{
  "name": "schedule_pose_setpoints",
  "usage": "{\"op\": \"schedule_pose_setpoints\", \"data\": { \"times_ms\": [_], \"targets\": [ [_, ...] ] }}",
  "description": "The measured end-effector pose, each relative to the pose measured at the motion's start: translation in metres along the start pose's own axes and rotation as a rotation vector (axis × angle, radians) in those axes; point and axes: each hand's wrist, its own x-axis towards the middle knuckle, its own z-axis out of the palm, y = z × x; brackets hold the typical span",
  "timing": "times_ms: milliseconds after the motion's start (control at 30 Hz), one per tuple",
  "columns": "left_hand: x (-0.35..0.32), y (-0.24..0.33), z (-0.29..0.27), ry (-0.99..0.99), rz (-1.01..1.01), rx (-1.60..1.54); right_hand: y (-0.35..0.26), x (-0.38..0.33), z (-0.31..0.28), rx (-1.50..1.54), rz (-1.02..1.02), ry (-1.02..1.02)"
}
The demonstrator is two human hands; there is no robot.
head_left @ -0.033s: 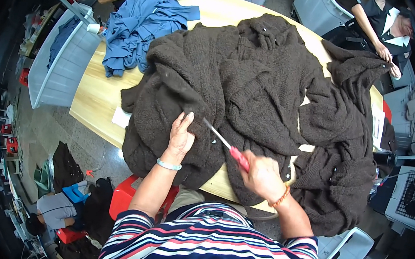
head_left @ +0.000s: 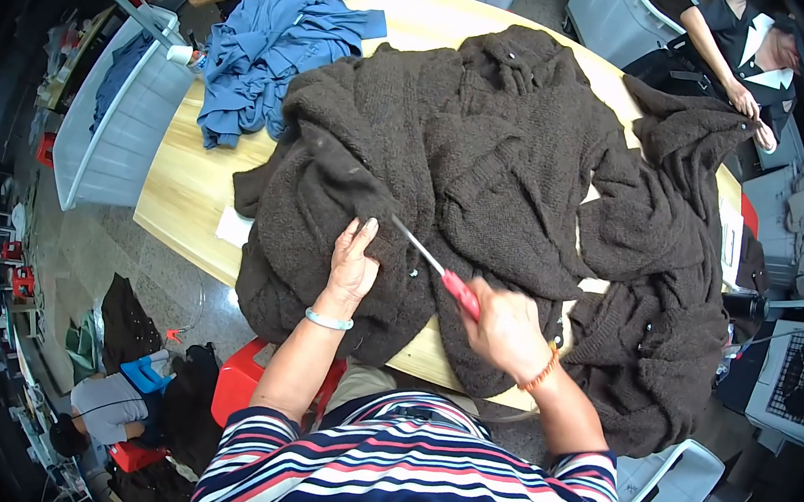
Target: Using scissors to trim loose threads from brown textile garments on a large work table.
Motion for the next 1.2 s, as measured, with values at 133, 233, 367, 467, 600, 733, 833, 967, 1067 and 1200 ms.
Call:
{"op": "schedule_pose_setpoints", "data": {
  "times_ms": [133,233,367,467,600,733,833,967,1067,1200],
  "targets": [
    [-0.005,-0.004,0.007,-0.021,-0.016,-0.016,0.0,0.036,0.003,-0.039,-0.056,0.098],
    [-0.005,-0.002,-0.009,0.057,-0.02,-0.076,-0.003,0.019,0.003,-0.045,-0.101,-0.034],
    [-0.012,-0.004,-0.006,-0.018,-0.011,-0.085,0.007,-0.009,0.009,-0.057,-0.139,-0.098],
    [-0.013,-0.014,-0.013,0.041,-0.023,-0.102,0.0,0.009,0.006,-0.043,-0.112,-0.087],
    [-0.01,-0.016,-0.016,0.065,-0.054,-0.198,0.005,0.008,0.003,-0.06,-0.172,-0.156],
    [-0.022,-0.001,0.001,-0.069,-0.029,-0.1,0.016,-0.013,0.0,-0.062,-0.193,-0.271],
    [-0.022,0.006,-0.013,-0.162,-0.014,-0.005,0.015,-0.009,-0.005,-0.069,-0.193,-0.232],
    [-0.017,0.047,0.006,-0.057,0.05,-0.085,0.011,-0.004,-0.01,0.026,-0.177,-0.126],
    [0.001,0.072,0.008,0.022,0.108,-0.212,0.002,0.001,-0.011,0.083,-0.157,-0.085],
    [0.012,0.071,0.011,0.31,0.26,0.001,-0.011,0.012,-0.011,0.079,-0.208,-0.038]
  ]
}}
